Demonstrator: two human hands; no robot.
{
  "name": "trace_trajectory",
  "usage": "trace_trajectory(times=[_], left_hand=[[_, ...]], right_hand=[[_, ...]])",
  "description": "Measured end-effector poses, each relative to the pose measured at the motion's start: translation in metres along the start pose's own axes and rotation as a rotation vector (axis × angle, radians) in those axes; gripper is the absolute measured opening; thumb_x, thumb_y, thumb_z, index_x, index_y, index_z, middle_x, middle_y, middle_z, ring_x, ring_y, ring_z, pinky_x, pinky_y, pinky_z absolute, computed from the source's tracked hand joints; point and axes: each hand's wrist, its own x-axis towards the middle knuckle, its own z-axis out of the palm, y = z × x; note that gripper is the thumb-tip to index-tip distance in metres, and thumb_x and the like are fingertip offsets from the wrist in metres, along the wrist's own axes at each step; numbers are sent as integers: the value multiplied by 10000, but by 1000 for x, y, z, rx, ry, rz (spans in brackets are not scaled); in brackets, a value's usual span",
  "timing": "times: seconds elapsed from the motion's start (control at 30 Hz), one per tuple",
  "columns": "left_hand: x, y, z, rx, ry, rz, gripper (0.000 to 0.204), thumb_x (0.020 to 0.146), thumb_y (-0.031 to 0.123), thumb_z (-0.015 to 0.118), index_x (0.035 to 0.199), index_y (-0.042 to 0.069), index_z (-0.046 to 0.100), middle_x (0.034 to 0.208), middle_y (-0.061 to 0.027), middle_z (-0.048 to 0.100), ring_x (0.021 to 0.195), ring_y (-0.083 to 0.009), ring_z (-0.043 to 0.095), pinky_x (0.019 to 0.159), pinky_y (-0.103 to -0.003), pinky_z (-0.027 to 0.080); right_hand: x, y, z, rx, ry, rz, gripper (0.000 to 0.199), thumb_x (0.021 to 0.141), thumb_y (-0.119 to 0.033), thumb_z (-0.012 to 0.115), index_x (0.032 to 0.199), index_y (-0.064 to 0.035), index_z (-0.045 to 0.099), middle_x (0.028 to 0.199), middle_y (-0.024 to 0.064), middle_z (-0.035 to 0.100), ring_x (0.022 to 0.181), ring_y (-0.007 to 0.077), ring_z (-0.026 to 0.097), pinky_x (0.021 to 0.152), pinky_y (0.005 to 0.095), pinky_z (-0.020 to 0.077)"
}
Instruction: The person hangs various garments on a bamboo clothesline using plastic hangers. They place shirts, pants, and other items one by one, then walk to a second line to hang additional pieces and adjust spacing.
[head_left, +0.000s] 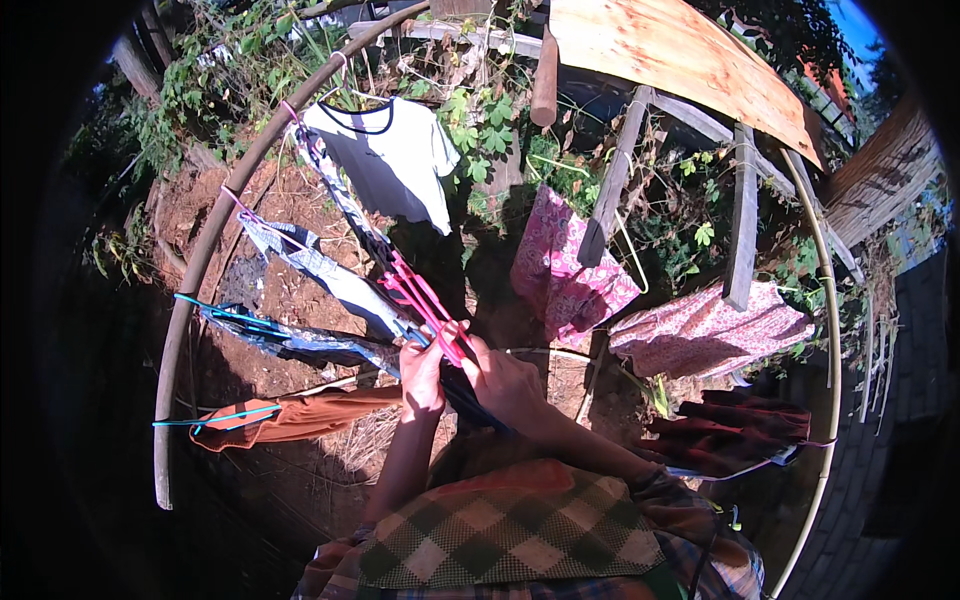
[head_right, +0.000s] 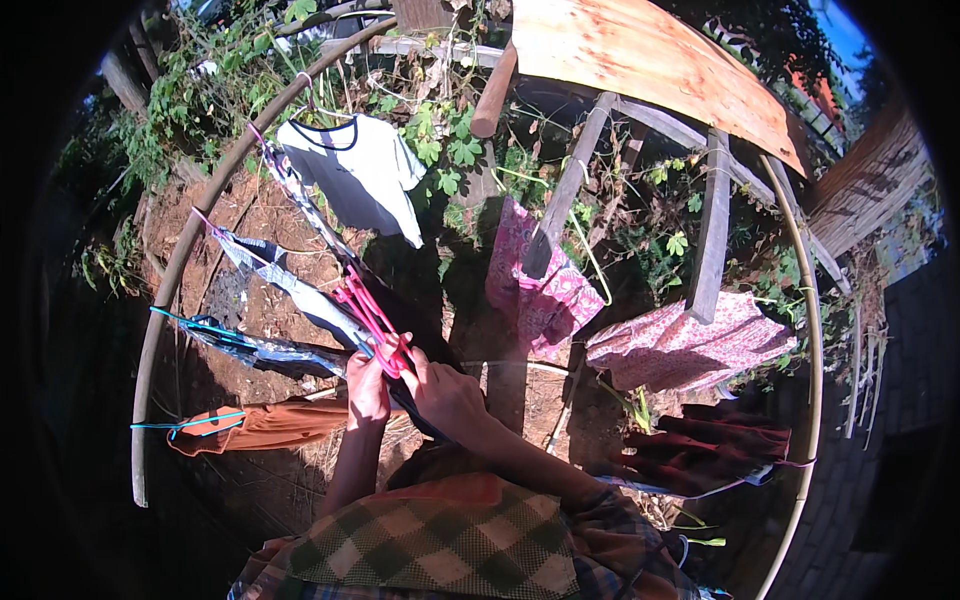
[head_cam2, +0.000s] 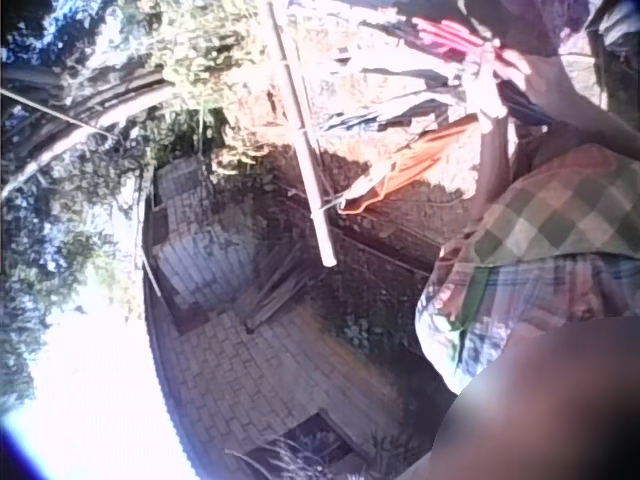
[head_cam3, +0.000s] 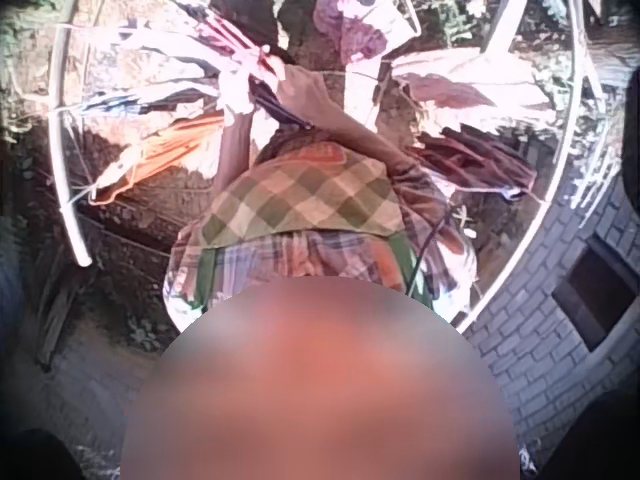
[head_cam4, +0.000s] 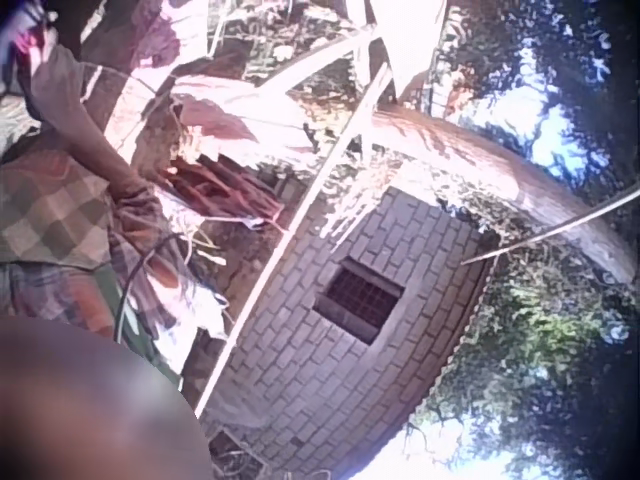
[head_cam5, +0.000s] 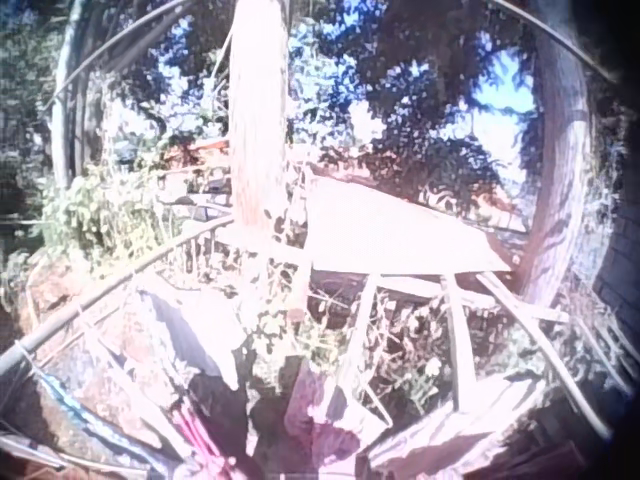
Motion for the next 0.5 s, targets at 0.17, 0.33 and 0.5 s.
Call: trace_trajectory(times=[0.17, 0.33, 0.5], left_hand=[[-8, 3, -8, 44, 71, -25, 157, 758, 116, 724, 855, 30, 636, 837, -77, 668, 745, -119, 611, 704, -236, 462], [-15, 11, -11, 71, 94, 18, 146, 742, 102, 728, 839, 53, 631, 856, -34, 636, 805, -117, 583, 781, -251, 413], [-14, 15, -14, 88, 62, 25, 214, 719, 125, 740, 877, 54, 615, 883, -41, 638, 835, -114, 569, 841, -258, 372]], right_hand=[[-10, -7, -11, 472, -192, 147, 489, 801, -189, 655, 1196, 8, 446, 775, 105, 537, 660, 237, 569, 572, 310, 482], [-26, 1, -19, 1111, -419, 427, 655, 783, -134, 690, 1344, -72, 358, 900, 82, 523, 782, 171, 543, 731, 275, 479], [-36, 16, -30, 1069, -451, 409, 596, 792, -54, 661, 1322, -45, 389, 1093, 111, 564, 923, 174, 592, 850, 308, 470]])
